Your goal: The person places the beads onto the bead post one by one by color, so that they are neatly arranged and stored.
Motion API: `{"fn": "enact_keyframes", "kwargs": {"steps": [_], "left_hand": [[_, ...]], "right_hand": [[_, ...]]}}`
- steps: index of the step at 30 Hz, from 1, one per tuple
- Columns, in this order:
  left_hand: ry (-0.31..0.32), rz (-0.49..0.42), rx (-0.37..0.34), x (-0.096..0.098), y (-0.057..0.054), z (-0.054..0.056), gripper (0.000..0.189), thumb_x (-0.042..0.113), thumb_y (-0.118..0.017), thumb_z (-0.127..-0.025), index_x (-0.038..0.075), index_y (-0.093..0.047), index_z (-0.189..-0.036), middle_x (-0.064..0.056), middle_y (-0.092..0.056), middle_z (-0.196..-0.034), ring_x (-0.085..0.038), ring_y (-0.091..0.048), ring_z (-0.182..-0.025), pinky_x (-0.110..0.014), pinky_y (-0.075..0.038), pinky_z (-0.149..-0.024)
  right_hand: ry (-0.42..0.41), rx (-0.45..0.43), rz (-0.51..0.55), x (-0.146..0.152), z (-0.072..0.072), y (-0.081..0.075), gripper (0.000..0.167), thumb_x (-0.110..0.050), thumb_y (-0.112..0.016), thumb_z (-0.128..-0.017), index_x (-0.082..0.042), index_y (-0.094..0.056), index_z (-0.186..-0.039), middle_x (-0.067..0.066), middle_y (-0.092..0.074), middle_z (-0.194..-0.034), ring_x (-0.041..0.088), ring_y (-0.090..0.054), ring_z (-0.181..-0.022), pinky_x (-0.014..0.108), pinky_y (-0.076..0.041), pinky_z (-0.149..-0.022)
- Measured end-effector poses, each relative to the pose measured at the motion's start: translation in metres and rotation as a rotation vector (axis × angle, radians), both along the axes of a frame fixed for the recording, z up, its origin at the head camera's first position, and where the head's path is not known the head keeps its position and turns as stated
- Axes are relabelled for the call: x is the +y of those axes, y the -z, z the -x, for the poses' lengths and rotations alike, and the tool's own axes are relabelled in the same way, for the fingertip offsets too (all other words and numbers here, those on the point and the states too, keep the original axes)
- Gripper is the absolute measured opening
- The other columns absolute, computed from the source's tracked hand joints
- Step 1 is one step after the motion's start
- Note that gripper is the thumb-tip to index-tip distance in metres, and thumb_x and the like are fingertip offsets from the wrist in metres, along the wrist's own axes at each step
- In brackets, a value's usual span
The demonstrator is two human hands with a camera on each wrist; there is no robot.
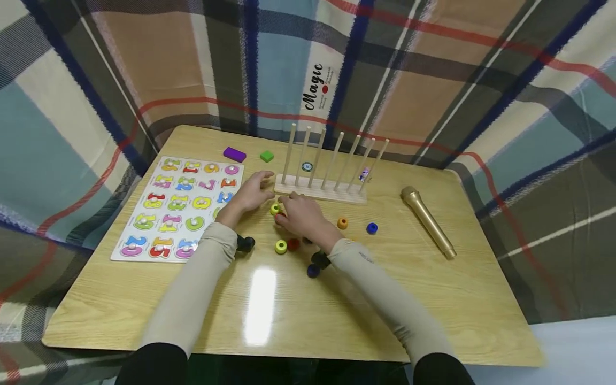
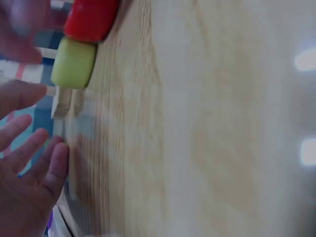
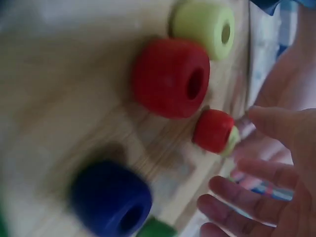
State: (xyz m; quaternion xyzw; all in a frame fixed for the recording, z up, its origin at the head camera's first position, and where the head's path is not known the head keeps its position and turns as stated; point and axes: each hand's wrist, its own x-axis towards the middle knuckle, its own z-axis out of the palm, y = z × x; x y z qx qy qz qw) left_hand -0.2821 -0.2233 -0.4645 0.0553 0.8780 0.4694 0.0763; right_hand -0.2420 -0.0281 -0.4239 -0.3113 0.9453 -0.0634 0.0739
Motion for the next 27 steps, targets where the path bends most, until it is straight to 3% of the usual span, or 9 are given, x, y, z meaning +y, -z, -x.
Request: {"fn": "enact_keyframes", "kwargs": {"steps": [5, 9, 13, 16, 19, 23, 27], "left_hand": [[0.049, 0.033, -0.002, -0.001, 0.004, 0.012, 0.068, 0.009, -0.062, -0.104, 0.003, -0.034, -0.166, -0.027, -0.039, -0.165, -0.046, -0.047, -0.146, -0.057, -0.042, -0.12], [0.05, 0.039, -0.001, -0.002, 0.01, 0.016, 0.07, 0.005, -0.061, -0.102, 0.002, -0.034, -0.166, -0.028, -0.052, -0.152, -0.042, -0.055, -0.127, -0.054, -0.049, -0.107], [0.054, 0.038, 0.012, 0.002, 0.011, 0.02, 0.076, 0.011, -0.069, -0.101, 0.001, -0.033, -0.167, -0.027, -0.059, -0.128, -0.036, -0.054, -0.11, -0.048, -0.047, -0.093], [0.043, 0.075, 0.011, 0.007, 0.013, 0.018, 0.077, 0.02, -0.074, -0.101, 0.004, -0.036, -0.167, -0.026, -0.06, -0.126, -0.035, -0.056, -0.111, -0.049, -0.049, -0.096], [0.018, 0.128, 0.013, 0.009, 0.013, 0.017, 0.072, 0.025, -0.075, -0.102, 0.007, -0.043, -0.164, -0.024, -0.062, -0.128, -0.035, -0.057, -0.112, -0.052, -0.049, -0.1], [0.0, 0.162, 0.005, 0.008, 0.008, 0.018, 0.066, 0.025, -0.074, -0.103, 0.008, -0.048, -0.161, -0.021, -0.062, -0.119, -0.033, -0.054, -0.106, -0.051, -0.047, -0.097], [-0.003, 0.162, -0.002, 0.006, 0.004, 0.023, 0.065, 0.025, -0.074, -0.104, 0.008, -0.048, -0.162, -0.021, -0.062, -0.128, -0.034, -0.054, -0.112, -0.052, -0.047, -0.105]], "right_hand": [[0.051, -0.019, -0.081, -0.026, 0.018, 0.01, 0.047, -0.042, -0.063, -0.107, -0.023, -0.061, -0.15, 0.004, -0.074, -0.119, 0.019, -0.072, -0.104, 0.039, -0.062, -0.077], [0.042, 0.017, -0.008, -0.025, 0.022, 0.008, 0.04, -0.032, -0.07, -0.104, -0.023, -0.07, -0.142, 0.003, -0.075, -0.114, 0.017, -0.071, -0.095, 0.036, -0.06, -0.069], [0.063, 0.075, 0.228, -0.006, 0.028, -0.029, 0.034, -0.028, -0.075, -0.102, -0.016, -0.075, -0.134, 0.006, -0.073, -0.119, 0.018, -0.071, -0.091, 0.034, -0.06, -0.066], [0.075, 0.153, 0.462, 0.01, 0.037, -0.064, 0.033, -0.021, -0.075, -0.102, -0.011, -0.074, -0.134, 0.009, -0.071, -0.122, 0.02, -0.068, -0.089, 0.033, -0.057, -0.066], [0.092, 0.261, 0.602, 0.015, 0.053, -0.09, 0.033, -0.017, -0.071, -0.103, -0.009, -0.072, -0.135, 0.01, -0.07, -0.124, 0.022, -0.067, -0.087, 0.036, -0.055, -0.067], [0.12, 0.344, 0.606, 0.01, 0.074, -0.108, 0.032, -0.02, -0.068, -0.105, -0.012, -0.071, -0.136, 0.008, -0.071, -0.13, 0.023, -0.068, -0.094, 0.04, -0.057, -0.076], [0.159, 0.316, 0.532, 0.004, 0.084, -0.117, 0.033, -0.024, -0.065, -0.107, -0.018, -0.073, -0.138, 0.006, -0.07, -0.135, 0.02, -0.066, -0.084, 0.037, -0.054, -0.067]]}}
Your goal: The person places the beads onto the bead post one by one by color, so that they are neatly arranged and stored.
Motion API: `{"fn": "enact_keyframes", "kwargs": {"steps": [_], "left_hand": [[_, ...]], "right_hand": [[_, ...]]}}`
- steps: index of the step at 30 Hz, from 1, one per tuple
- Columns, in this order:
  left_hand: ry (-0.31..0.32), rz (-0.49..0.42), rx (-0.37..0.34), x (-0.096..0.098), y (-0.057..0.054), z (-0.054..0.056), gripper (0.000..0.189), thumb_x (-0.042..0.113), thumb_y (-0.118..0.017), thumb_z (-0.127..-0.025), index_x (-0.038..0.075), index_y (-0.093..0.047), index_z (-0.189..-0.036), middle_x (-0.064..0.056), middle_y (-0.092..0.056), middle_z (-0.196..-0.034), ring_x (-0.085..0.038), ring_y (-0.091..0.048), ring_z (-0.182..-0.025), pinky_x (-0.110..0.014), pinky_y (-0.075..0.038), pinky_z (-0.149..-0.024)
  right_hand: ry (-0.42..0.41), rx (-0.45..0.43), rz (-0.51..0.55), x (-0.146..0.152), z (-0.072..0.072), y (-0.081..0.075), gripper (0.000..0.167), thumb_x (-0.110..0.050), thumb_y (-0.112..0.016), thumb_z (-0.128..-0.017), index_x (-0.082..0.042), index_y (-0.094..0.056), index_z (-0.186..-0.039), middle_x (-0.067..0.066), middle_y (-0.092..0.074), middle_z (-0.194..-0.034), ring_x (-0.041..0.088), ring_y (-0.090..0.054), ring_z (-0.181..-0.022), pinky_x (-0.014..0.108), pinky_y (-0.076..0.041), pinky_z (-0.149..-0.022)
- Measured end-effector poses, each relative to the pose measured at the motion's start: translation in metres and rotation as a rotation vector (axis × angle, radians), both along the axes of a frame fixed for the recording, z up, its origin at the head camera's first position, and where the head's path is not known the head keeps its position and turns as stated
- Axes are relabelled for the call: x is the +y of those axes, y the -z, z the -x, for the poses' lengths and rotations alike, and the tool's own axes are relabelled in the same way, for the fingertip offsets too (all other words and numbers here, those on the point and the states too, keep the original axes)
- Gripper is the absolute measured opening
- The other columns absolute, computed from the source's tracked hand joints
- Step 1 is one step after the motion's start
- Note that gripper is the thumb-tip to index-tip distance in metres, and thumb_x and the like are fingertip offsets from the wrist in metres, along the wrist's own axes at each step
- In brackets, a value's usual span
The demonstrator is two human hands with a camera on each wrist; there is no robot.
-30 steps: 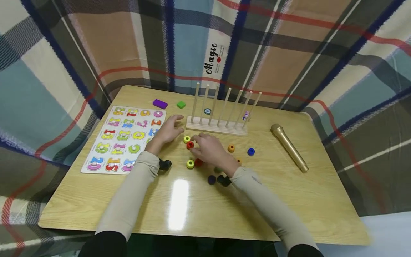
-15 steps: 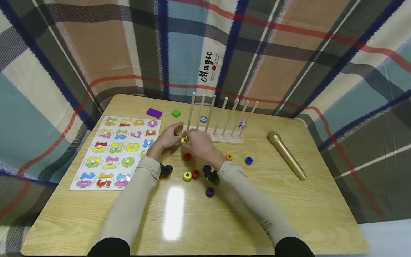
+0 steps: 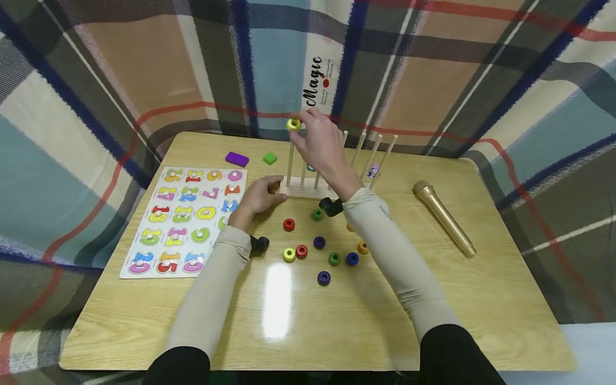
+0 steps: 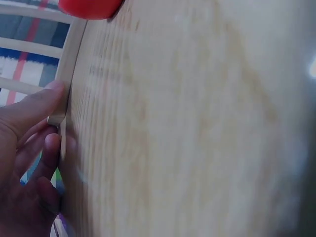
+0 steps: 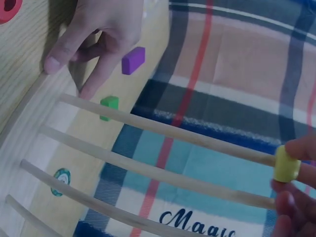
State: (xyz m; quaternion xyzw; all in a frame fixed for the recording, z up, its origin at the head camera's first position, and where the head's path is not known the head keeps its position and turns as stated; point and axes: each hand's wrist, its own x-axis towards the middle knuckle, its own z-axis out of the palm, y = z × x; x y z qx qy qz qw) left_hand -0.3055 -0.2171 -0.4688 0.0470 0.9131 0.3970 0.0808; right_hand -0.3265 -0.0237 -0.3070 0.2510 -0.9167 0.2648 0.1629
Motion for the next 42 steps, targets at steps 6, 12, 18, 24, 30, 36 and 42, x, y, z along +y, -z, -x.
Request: {"fn": "enact_keyframes", "kwargs": {"steps": [6, 12, 18, 24, 30, 36, 42], "left_hand": [[-0.002, -0.014, 0.012, 0.005, -0.006, 0.007, 0.066, 0.022, -0.074, -0.103, 0.008, -0.048, -0.162, -0.023, -0.059, -0.145, -0.036, -0.056, -0.125, -0.054, -0.043, -0.115], [0.016, 0.0, 0.019, 0.008, -0.006, 0.009, 0.066, 0.023, -0.074, -0.103, 0.008, -0.048, -0.162, -0.021, -0.062, -0.132, -0.034, -0.055, -0.116, -0.053, -0.046, -0.108], [0.006, 0.025, 0.035, -0.002, -0.001, 0.002, 0.065, 0.022, -0.073, -0.103, 0.007, -0.048, -0.161, -0.02, -0.062, -0.127, -0.033, -0.055, -0.11, -0.051, -0.046, -0.102], [-0.022, 0.015, 0.021, -0.011, 0.001, -0.002, 0.066, 0.024, -0.073, -0.104, 0.009, -0.047, -0.162, -0.02, -0.063, -0.121, -0.033, -0.054, -0.106, -0.048, -0.044, -0.093], [-0.007, 0.006, 0.037, -0.005, 0.001, 0.001, 0.065, 0.022, -0.074, -0.103, 0.007, -0.049, -0.161, -0.022, -0.063, -0.127, -0.033, -0.056, -0.108, -0.048, -0.046, -0.094], [0.026, 0.021, 0.037, 0.001, 0.002, 0.004, 0.066, 0.023, -0.075, -0.103, 0.006, -0.048, -0.161, -0.021, -0.061, -0.121, -0.032, -0.054, -0.106, -0.05, -0.046, -0.098], [0.026, 0.032, 0.022, 0.005, 0.0, 0.005, 0.067, 0.022, -0.075, -0.103, 0.006, -0.048, -0.161, -0.021, -0.053, -0.158, -0.04, -0.054, -0.133, -0.056, -0.039, -0.119]], "right_hand": [[0.032, -0.096, -0.145, 0.0, 0.005, -0.009, 0.042, -0.031, -0.064, -0.108, -0.018, -0.066, -0.148, 0.004, -0.069, -0.143, 0.021, -0.066, -0.075, 0.037, -0.052, -0.059], [-0.069, 0.104, -0.045, 0.017, -0.016, 0.004, 0.051, -0.028, -0.069, -0.105, -0.011, -0.059, -0.152, 0.012, -0.062, -0.148, 0.026, -0.067, -0.088, 0.041, -0.057, -0.071], [-0.44, 0.092, -0.281, 0.031, -0.084, 0.064, 0.035, -0.03, -0.077, -0.099, -0.008, -0.075, -0.126, 0.01, -0.074, -0.121, 0.029, -0.068, -0.11, 0.045, -0.054, -0.101], [-0.592, -0.017, -0.67, 0.027, -0.12, 0.121, 0.037, -0.044, -0.073, -0.101, -0.021, -0.073, -0.129, 0.001, -0.071, -0.123, 0.024, -0.065, -0.119, 0.048, -0.043, -0.119], [-0.599, -0.064, -0.537, 0.031, -0.112, 0.118, 0.028, -0.025, -0.077, -0.1, -0.015, -0.076, -0.125, 0.003, -0.074, -0.117, 0.024, -0.068, -0.113, 0.047, -0.047, -0.115], [-0.384, -0.117, -0.173, 0.035, -0.068, 0.06, 0.038, -0.013, -0.079, -0.098, -0.004, -0.069, -0.134, 0.012, -0.072, -0.128, 0.026, -0.07, -0.112, 0.037, -0.059, -0.099], [-0.198, 0.054, 0.022, 0.029, -0.018, 0.007, 0.033, -0.014, -0.074, -0.102, -0.005, -0.07, -0.134, 0.012, -0.07, -0.131, 0.026, -0.068, -0.106, 0.037, -0.059, -0.087]]}}
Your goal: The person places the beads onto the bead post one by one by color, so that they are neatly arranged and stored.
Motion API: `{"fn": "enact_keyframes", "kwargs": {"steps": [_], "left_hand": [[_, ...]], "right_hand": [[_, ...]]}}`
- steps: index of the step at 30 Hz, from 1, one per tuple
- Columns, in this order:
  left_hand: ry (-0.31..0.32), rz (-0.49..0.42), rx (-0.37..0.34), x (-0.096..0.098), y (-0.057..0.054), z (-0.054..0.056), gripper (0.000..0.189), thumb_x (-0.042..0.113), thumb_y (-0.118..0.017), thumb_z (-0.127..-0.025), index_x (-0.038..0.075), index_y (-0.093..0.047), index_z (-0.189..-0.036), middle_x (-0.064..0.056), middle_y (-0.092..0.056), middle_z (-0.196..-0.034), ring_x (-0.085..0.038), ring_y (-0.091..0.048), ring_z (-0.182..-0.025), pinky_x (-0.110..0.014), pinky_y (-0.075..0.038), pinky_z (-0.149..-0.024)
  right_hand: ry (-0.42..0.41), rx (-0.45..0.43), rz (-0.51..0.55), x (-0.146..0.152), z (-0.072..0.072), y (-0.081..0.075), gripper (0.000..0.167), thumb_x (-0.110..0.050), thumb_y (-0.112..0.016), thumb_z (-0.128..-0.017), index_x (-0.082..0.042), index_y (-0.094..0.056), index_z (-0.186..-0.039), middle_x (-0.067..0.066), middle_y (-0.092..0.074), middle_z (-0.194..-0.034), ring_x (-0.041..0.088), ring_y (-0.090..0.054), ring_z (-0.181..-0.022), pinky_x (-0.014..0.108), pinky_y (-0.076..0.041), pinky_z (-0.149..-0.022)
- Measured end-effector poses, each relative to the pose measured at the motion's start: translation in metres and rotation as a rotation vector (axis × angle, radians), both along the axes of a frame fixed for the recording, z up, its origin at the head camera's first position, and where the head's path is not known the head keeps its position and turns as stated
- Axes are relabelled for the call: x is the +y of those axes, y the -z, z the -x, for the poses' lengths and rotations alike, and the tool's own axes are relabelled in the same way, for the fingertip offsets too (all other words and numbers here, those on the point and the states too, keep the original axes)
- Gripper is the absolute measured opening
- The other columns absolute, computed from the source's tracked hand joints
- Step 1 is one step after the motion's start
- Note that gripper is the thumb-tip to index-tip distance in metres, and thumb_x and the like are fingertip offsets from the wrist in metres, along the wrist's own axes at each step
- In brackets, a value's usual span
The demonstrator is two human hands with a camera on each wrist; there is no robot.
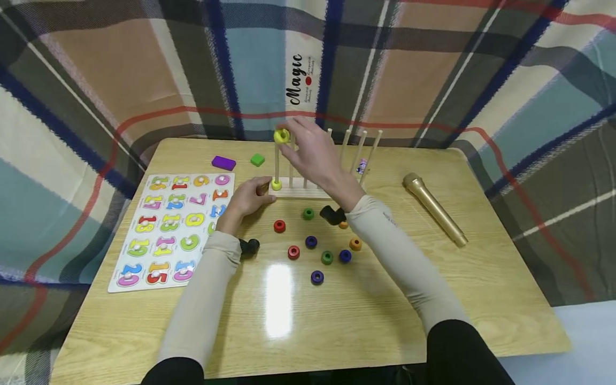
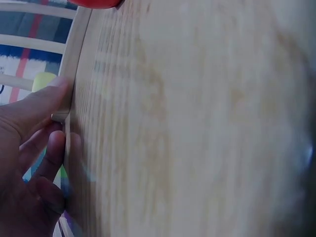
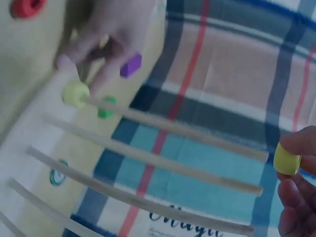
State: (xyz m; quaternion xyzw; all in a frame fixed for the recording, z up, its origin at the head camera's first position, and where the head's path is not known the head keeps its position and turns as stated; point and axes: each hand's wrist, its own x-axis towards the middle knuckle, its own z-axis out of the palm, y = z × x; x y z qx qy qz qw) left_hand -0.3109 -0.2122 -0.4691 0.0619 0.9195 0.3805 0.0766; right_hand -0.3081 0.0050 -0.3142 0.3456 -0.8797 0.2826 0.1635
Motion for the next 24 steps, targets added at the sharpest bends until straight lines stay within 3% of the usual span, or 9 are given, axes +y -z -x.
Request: {"fn": "enact_keyframes", "kwargs": {"steps": [6, 15, 17, 21, 24], "left_hand": [[-0.008, -0.003, -0.016, -0.002, 0.0, -0.003, 0.068, 0.025, -0.074, -0.104, 0.009, -0.046, -0.163, -0.021, -0.047, -0.164, -0.043, -0.047, -0.146, -0.056, -0.035, -0.124], [-0.002, -0.008, -0.003, 0.001, 0.001, -0.002, 0.067, 0.023, -0.074, -0.103, 0.007, -0.047, -0.162, -0.02, -0.046, -0.165, -0.043, -0.045, -0.149, -0.056, -0.033, -0.126], [0.0, 0.0, -0.009, 0.002, 0.0, -0.002, 0.067, 0.023, -0.074, -0.103, 0.008, -0.047, -0.162, -0.021, -0.046, -0.165, -0.043, -0.045, -0.149, -0.056, -0.033, -0.126], [-0.003, -0.001, -0.012, 0.002, -0.001, -0.003, 0.067, 0.022, -0.074, -0.103, 0.007, -0.047, -0.162, -0.022, -0.049, -0.162, -0.043, -0.048, -0.146, -0.058, -0.035, -0.124], [-0.007, -0.003, -0.008, 0.0, -0.003, -0.003, 0.067, 0.021, -0.075, -0.103, 0.008, -0.048, -0.162, -0.022, -0.056, -0.153, -0.041, -0.055, -0.134, -0.058, -0.04, -0.119]], "right_hand": [[0.065, -0.018, -0.036, -0.013, 0.019, -0.01, 0.032, -0.019, -0.07, -0.106, -0.011, -0.071, -0.137, 0.008, -0.07, -0.133, 0.02, -0.069, -0.095, 0.034, -0.059, -0.081], [0.121, -0.077, -0.145, -0.019, 0.023, -0.008, 0.039, -0.022, -0.067, -0.108, -0.014, -0.067, -0.146, 0.008, -0.069, -0.142, 0.022, -0.072, -0.098, 0.036, -0.061, -0.08], [0.119, -0.086, -0.157, -0.019, 0.022, -0.006, 0.044, -0.022, -0.067, -0.108, -0.015, -0.064, -0.151, 0.009, -0.066, -0.148, 0.021, -0.071, -0.084, 0.034, -0.059, -0.069], [0.087, -0.009, -0.102, -0.015, 0.015, 0.003, 0.05, -0.022, -0.067, -0.107, -0.015, -0.058, -0.156, 0.01, -0.059, -0.156, 0.019, -0.056, -0.06, 0.031, -0.046, -0.053], [0.027, 0.097, -0.032, -0.011, 0.002, 0.017, 0.039, -0.019, -0.068, -0.105, -0.01, -0.066, -0.144, 0.01, -0.066, -0.141, 0.018, -0.053, -0.059, 0.031, -0.043, -0.051]]}}
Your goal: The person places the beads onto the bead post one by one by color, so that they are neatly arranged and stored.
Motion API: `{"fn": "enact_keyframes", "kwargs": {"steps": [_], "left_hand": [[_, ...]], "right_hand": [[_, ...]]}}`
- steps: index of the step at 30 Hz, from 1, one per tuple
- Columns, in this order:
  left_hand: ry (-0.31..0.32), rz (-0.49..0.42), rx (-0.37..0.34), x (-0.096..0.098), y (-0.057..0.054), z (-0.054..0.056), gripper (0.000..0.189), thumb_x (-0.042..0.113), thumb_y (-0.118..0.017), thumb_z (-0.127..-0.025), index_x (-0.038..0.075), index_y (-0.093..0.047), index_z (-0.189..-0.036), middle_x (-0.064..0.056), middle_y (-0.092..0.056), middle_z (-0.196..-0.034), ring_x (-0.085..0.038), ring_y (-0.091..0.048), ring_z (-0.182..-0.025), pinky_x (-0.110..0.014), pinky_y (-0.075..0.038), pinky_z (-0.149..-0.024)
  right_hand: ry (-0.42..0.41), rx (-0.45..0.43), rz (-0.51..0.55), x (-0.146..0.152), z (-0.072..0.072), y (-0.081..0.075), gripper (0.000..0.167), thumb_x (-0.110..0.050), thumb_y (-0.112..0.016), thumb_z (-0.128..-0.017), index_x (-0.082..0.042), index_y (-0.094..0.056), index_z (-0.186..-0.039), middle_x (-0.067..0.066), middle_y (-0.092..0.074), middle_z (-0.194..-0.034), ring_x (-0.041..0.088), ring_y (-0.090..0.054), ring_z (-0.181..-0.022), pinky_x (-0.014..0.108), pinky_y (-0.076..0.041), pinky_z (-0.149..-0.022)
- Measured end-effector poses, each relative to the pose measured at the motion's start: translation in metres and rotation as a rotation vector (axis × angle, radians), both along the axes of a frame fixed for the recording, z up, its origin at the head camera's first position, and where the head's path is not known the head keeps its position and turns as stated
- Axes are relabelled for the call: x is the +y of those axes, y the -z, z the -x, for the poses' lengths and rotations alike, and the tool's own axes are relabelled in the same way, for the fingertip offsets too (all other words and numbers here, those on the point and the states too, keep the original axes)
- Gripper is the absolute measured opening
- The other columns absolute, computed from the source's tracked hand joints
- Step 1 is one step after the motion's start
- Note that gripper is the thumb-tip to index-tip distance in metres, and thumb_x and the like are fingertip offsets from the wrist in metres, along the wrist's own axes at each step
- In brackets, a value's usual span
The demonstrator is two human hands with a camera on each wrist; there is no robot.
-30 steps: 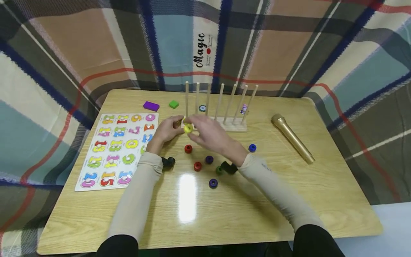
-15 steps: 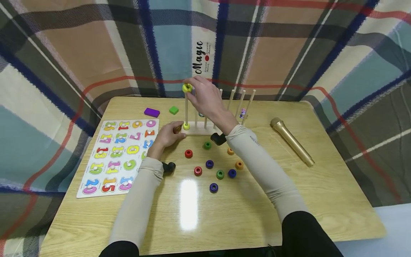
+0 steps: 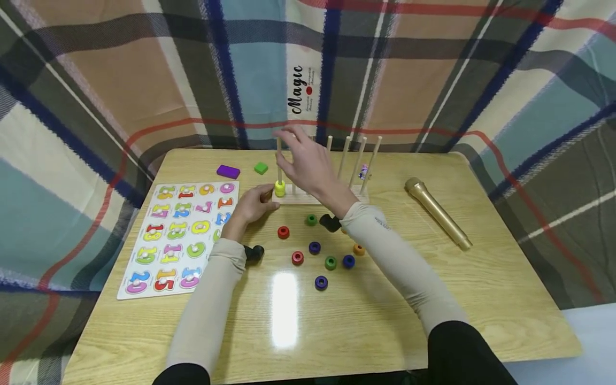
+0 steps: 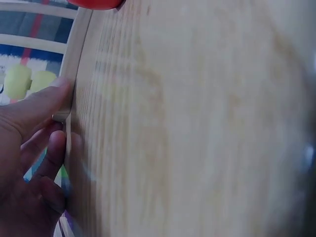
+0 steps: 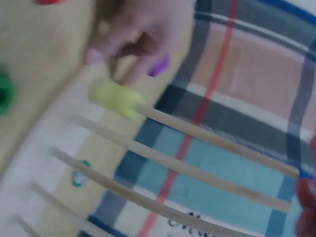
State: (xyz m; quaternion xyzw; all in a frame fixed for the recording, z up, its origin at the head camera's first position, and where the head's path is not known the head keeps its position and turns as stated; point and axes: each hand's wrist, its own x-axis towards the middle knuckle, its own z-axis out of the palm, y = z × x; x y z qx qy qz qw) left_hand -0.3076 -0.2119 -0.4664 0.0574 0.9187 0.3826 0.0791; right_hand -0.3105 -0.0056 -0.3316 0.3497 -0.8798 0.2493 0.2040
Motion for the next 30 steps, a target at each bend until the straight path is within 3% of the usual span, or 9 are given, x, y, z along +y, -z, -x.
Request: {"fn": "enact_keyframes", "kwargs": {"steps": [2, 4, 8, 10, 13, 16, 20, 24, 30], "left_hand": [[0.006, 0.001, 0.005, 0.0, 0.002, 0.0, 0.066, 0.021, -0.075, -0.102, 0.009, -0.048, -0.161, -0.022, -0.059, -0.145, -0.039, -0.057, -0.124, -0.057, -0.043, -0.115], [0.009, 0.001, 0.015, 0.0, 0.002, 0.0, 0.065, 0.021, -0.074, -0.103, 0.008, -0.049, -0.161, -0.023, -0.06, -0.143, -0.037, -0.058, -0.118, -0.056, -0.045, -0.112], [0.002, -0.001, 0.02, 0.0, 0.0, 0.001, 0.065, 0.02, -0.073, -0.103, 0.006, -0.047, -0.161, -0.023, -0.058, -0.149, -0.036, -0.058, -0.118, -0.054, -0.046, -0.109], [-0.007, -0.002, 0.012, 0.0, 0.0, 0.002, 0.066, 0.021, -0.073, -0.104, 0.006, -0.046, -0.162, -0.023, -0.059, -0.148, -0.035, -0.058, -0.116, -0.053, -0.047, -0.106], [-0.009, -0.013, 0.006, 0.001, 0.001, 0.002, 0.066, 0.02, -0.073, -0.104, 0.006, -0.046, -0.163, -0.023, -0.06, -0.141, -0.035, -0.056, -0.114, -0.053, -0.046, -0.103], [0.002, -0.02, -0.004, 0.002, 0.004, 0.0, 0.066, 0.021, -0.073, -0.104, 0.006, -0.045, -0.163, -0.023, -0.057, -0.149, -0.037, -0.057, -0.121, -0.054, -0.045, -0.109], [0.007, -0.007, -0.015, 0.0, 0.005, -0.002, 0.066, 0.021, -0.072, -0.104, 0.006, -0.045, -0.163, -0.022, -0.049, -0.162, -0.041, -0.053, -0.138, -0.056, -0.039, -0.121], [0.007, -0.013, 0.001, -0.001, 0.005, -0.001, 0.066, 0.021, -0.072, -0.104, 0.006, -0.046, -0.162, -0.021, -0.044, -0.166, -0.043, -0.049, -0.144, -0.058, -0.036, -0.124], [0.002, -0.026, -0.002, 0.001, 0.004, 0.002, 0.066, 0.022, -0.073, -0.104, 0.007, -0.046, -0.163, -0.02, -0.043, -0.167, -0.044, -0.048, -0.145, -0.058, -0.035, -0.124]], "right_hand": [[-0.034, 0.016, -0.021, 0.003, -0.013, 0.017, 0.028, -0.017, -0.069, -0.104, -0.008, -0.072, -0.13, 0.008, -0.071, -0.125, 0.017, -0.058, -0.063, 0.031, -0.045, -0.052], [-0.061, -0.049, -0.115, 0.004, -0.026, 0.036, 0.022, -0.019, -0.07, -0.104, -0.008, -0.075, -0.122, 0.007, -0.073, -0.112, 0.017, -0.063, -0.067, 0.03, -0.047, -0.052], [-0.088, -0.263, -0.451, 0.0, -0.048, 0.072, 0.039, -0.037, -0.07, -0.106, -0.013, -0.07, -0.136, 0.008, -0.071, -0.113, 0.015, -0.064, -0.072, 0.031, -0.052, -0.055], [-0.102, -0.325, -0.565, -0.002, -0.055, 0.087, 0.043, -0.042, -0.069, -0.106, -0.015, -0.067, -0.139, 0.008, -0.069, -0.115, 0.016, -0.063, -0.073, 0.032, -0.055, -0.058], [-0.114, -0.334, -0.616, -0.003, -0.062, 0.103, 0.034, -0.039, -0.068, -0.107, -0.013, -0.07, -0.129, 0.008, -0.068, -0.11, 0.016, -0.063, -0.072, 0.034, -0.058, -0.06], [-0.123, -0.325, -0.591, 0.0, -0.066, 0.109, 0.024, -0.031, -0.068, -0.107, -0.013, -0.072, -0.123, 0.007, -0.068, -0.106, 0.015, -0.062, -0.069, 0.032, -0.056, -0.057], [-0.113, -0.357, -0.504, 0.007, -0.061, 0.095, 0.026, -0.026, -0.073, -0.104, -0.011, -0.071, -0.125, 0.006, -0.07, -0.108, 0.015, -0.061, -0.072, 0.029, -0.051, -0.058], [-0.048, -0.363, -0.331, 0.017, -0.041, 0.055, 0.028, -0.023, -0.074, -0.102, -0.009, -0.071, -0.126, 0.005, -0.07, -0.114, 0.017, -0.065, -0.08, 0.028, -0.053, -0.06], [0.043, -0.202, -0.045, 0.028, -0.002, -0.003, 0.032, -0.019, -0.073, -0.104, -0.008, -0.069, -0.133, 0.009, -0.068, -0.127, 0.021, -0.065, -0.085, 0.034, -0.055, -0.07]]}}
